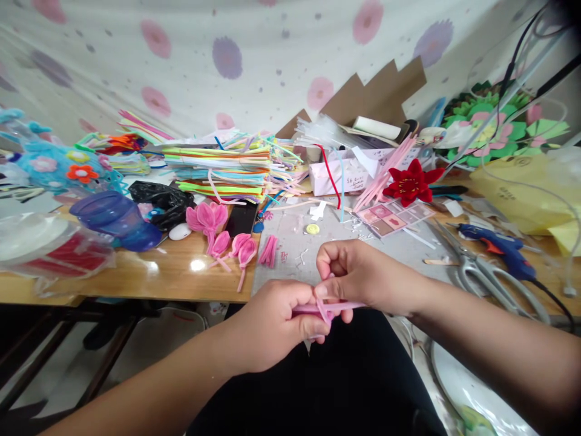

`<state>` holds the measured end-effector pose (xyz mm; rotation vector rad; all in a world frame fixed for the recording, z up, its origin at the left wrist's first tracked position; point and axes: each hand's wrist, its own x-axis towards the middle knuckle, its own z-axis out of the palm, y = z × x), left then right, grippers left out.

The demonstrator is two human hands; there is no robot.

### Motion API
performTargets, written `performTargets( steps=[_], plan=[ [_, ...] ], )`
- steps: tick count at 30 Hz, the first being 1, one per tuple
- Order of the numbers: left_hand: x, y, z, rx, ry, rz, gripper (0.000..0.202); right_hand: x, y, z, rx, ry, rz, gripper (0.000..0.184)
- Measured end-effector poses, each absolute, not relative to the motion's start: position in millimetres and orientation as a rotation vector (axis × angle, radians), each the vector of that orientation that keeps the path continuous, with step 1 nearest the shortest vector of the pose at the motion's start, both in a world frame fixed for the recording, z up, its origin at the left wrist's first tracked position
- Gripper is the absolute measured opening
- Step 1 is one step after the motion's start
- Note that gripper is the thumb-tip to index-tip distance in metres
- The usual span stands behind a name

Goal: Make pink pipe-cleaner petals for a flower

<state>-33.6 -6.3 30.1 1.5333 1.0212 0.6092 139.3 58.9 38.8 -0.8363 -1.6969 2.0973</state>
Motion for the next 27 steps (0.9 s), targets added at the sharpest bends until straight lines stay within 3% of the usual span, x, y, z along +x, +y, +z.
performTargets(
  steps=[5, 11, 14, 17, 21, 27],
  plan=[
    [-38, -11, 32, 1.422, 0.941, 0.628, 0.012, 143, 55, 22, -0.645, -1.636, 2.033, 0.035],
    [-39, -11, 25, 1.414, 0.986, 0.775, 0.02, 145, 42, 18, -0.521, -1.823, 1.289, 0.009],
    [-38, -9, 24, 1.386, 0.965, 0.809, 0.024, 146, 38, 22, -0.381, -1.935, 1.064, 0.016],
    [-36, -9, 24, 1.296, 0.921, 0.851, 0.026, 148, 39, 26, -0.268, -2.029, 0.984, 0.023],
    [-33, -11, 21, 1.136, 0.844, 0.898, 0.027, 150, 43, 26, -0.248, -2.084, 0.986, 0.014],
    [-31, -10, 18, 0.954, 0.835, 0.884, 0.032, 148, 44, 21, -0.237, -2.019, 1.057, 0.017]
  ],
)
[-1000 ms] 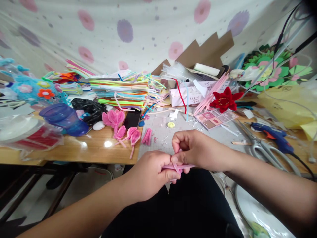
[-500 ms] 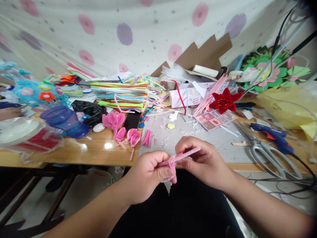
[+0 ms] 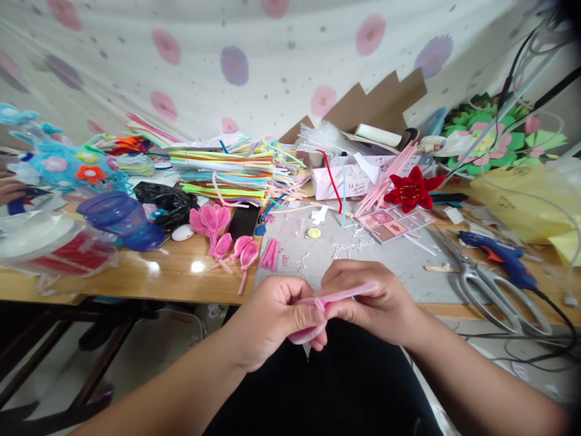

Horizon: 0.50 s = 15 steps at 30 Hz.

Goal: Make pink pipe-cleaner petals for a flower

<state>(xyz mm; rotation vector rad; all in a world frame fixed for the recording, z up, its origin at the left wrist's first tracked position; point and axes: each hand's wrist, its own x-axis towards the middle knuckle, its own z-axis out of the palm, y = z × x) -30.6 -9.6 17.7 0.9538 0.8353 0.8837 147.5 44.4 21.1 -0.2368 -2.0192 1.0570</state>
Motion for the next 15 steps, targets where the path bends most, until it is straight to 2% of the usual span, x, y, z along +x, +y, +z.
performTargets(
  steps=[4, 10, 15],
  plan=[
    [-32, -11, 20, 0.922, 0.856, 0.887, 0.03, 146, 41, 16, -0.32, -1.967, 1.063, 0.018],
    [-34, -13, 29, 0.967, 0.896, 0.802, 0.014, 146, 36, 10, -0.405, -1.916, 1.025, 0.012],
    [-34, -16, 31, 1.046, 0.993, 0.766, 0.009, 145, 28, 8, -0.598, -1.842, 1.154, 0.014]
  ],
)
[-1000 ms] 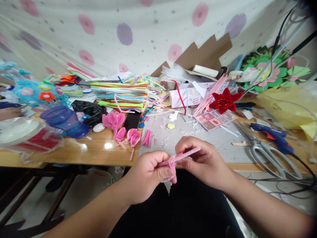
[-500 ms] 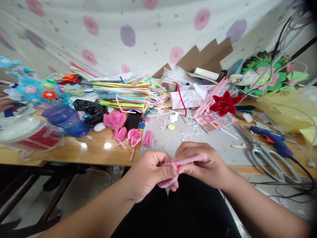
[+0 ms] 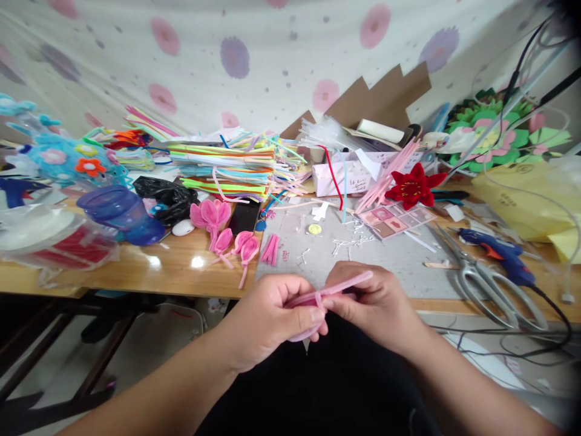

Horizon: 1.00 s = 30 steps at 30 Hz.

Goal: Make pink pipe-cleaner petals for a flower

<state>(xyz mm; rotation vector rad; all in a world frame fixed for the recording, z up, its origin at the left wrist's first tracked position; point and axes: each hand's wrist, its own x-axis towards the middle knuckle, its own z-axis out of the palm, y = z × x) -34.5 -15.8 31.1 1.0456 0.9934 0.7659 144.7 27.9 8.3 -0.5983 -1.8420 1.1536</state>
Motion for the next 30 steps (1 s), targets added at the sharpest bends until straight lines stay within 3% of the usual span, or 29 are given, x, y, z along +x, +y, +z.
performTargets(
  steps=[9, 11, 17, 21, 25, 30],
  plan=[
    [-32, -18, 28, 1.069, 1.077, 0.83, 0.017, 139, 23, 6, -0.697, -1.697, 1.379, 0.011],
    [-32, -17, 28, 1.048, 1.068, 0.878, 0.019, 139, 23, 7, -0.661, -1.764, 1.282, 0.007],
    [-31, -18, 23, 0.987, 1.044, 0.954, 0.022, 138, 17, 6, -0.545, -2.064, 0.716, 0.03],
    [-31, -19, 21, 0.914, 1.058, 0.973, 0.025, 137, 12, 5, -0.611, -2.215, 0.373, 0.034],
    [-31, -21, 21, 0.908, 0.971, 0.988, 0.026, 136, 13, 5, -0.579, -2.101, 0.669, 0.033],
    [-31, -22, 19, 0.888, 0.861, 0.892, 0.027, 138, 28, 0, -0.463, -1.799, 1.206, 0.011]
  ],
)
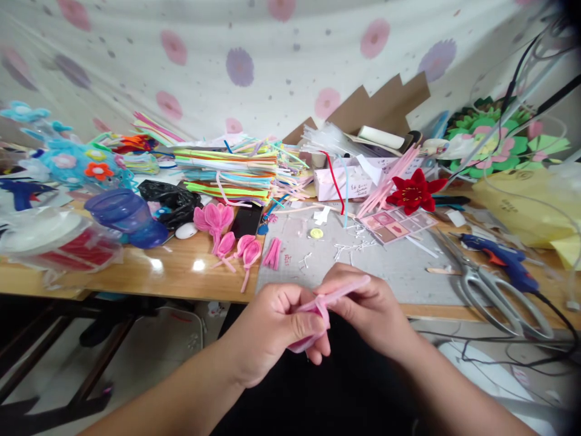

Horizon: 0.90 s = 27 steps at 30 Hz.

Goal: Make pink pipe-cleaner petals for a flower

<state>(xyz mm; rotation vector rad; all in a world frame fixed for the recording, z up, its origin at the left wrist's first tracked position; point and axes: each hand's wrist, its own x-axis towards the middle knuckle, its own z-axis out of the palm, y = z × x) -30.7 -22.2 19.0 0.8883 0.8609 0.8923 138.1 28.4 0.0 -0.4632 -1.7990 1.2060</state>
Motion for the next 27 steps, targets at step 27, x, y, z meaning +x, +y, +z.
performTargets(
  steps=[27],
  plan=[
    [-40, -16, 22, 1.158, 1.123, 1.022, 0.024, 138, 11, -7, -0.688, -1.854, 0.869, 0.017]
  ],
)
